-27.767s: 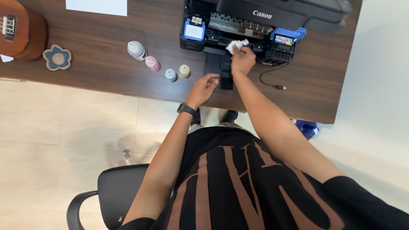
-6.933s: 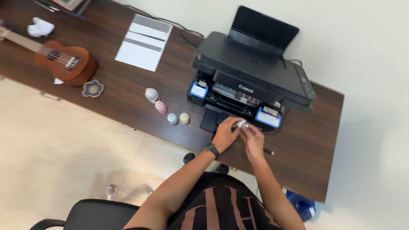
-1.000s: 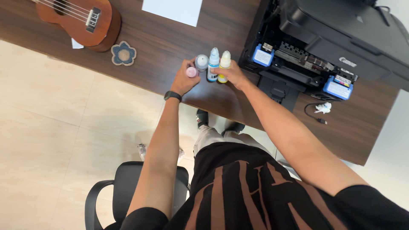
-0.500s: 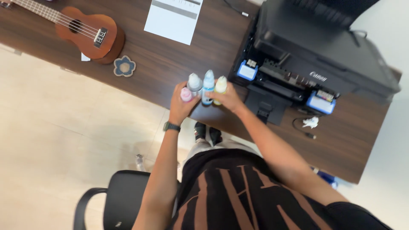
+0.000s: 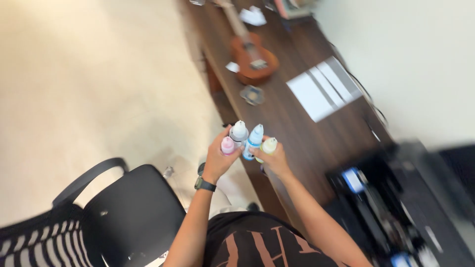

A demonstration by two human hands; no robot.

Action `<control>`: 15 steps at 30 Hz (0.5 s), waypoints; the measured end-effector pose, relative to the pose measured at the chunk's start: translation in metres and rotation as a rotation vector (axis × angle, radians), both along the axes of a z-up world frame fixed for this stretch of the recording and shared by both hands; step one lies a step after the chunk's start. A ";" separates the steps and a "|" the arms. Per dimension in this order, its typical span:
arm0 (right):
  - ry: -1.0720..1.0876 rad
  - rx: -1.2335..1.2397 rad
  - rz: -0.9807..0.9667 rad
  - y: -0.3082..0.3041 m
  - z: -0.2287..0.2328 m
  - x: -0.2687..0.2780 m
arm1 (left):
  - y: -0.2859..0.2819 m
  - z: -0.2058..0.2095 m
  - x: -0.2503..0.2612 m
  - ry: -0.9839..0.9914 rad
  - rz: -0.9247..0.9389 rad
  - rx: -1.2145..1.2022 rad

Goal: The person cleans the interior and exterior of a Canon printer using a tissue. They wipe the ink cartridge area, the scanner glass, and the top cover. The person also moves ink bottles and a roll of paper towels during the process.

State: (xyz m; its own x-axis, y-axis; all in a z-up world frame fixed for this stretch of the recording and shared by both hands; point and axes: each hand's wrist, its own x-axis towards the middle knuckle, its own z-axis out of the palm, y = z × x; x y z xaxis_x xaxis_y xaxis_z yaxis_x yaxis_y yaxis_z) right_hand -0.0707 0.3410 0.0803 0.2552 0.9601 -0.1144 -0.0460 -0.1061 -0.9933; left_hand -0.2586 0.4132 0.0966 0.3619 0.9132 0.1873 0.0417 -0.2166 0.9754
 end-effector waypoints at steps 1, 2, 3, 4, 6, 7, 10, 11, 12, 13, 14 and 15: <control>-0.036 -0.016 0.060 0.017 0.001 -0.013 | 0.009 -0.001 -0.017 0.014 0.051 0.066; -0.073 -0.034 0.111 0.036 0.002 -0.027 | 0.021 -0.003 -0.036 0.006 0.097 0.033; -0.107 -0.068 0.148 0.059 0.003 -0.040 | 0.034 -0.004 -0.054 -0.003 0.142 0.000; -0.137 -0.106 0.177 0.081 0.003 -0.056 | 0.048 -0.007 -0.075 -0.008 0.178 -0.036; -0.166 -0.102 0.211 0.128 0.004 -0.094 | 0.076 -0.011 -0.116 -0.013 0.256 -0.062; -0.163 -0.060 0.215 0.152 0.004 -0.114 | 0.089 -0.011 -0.133 -0.018 0.290 -0.076; -0.196 0.062 0.258 0.215 0.008 -0.164 | 0.133 -0.004 -0.182 -0.030 0.358 -0.078; -0.211 0.111 0.277 0.235 0.009 -0.182 | 0.149 0.000 -0.202 -0.042 0.377 -0.086; -0.197 0.127 0.279 0.255 0.009 -0.199 | 0.165 0.003 -0.216 -0.060 0.389 -0.096; -0.183 0.142 0.281 0.275 0.010 -0.214 | 0.182 0.007 -0.228 -0.079 0.400 -0.106; -0.159 0.165 0.281 0.298 0.010 -0.234 | 0.200 0.012 -0.242 -0.052 0.440 -0.100; -0.123 0.155 0.289 0.322 0.011 -0.251 | 0.218 0.017 -0.253 -0.026 0.479 -0.094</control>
State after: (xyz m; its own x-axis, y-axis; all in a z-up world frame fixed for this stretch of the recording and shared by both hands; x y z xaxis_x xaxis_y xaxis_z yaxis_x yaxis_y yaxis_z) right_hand -0.3215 0.6634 0.0909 -0.0272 0.9982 0.0534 0.0848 0.0555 -0.9949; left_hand -0.5118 0.6308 0.1137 -0.1071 0.9893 0.0991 0.0905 -0.0896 0.9919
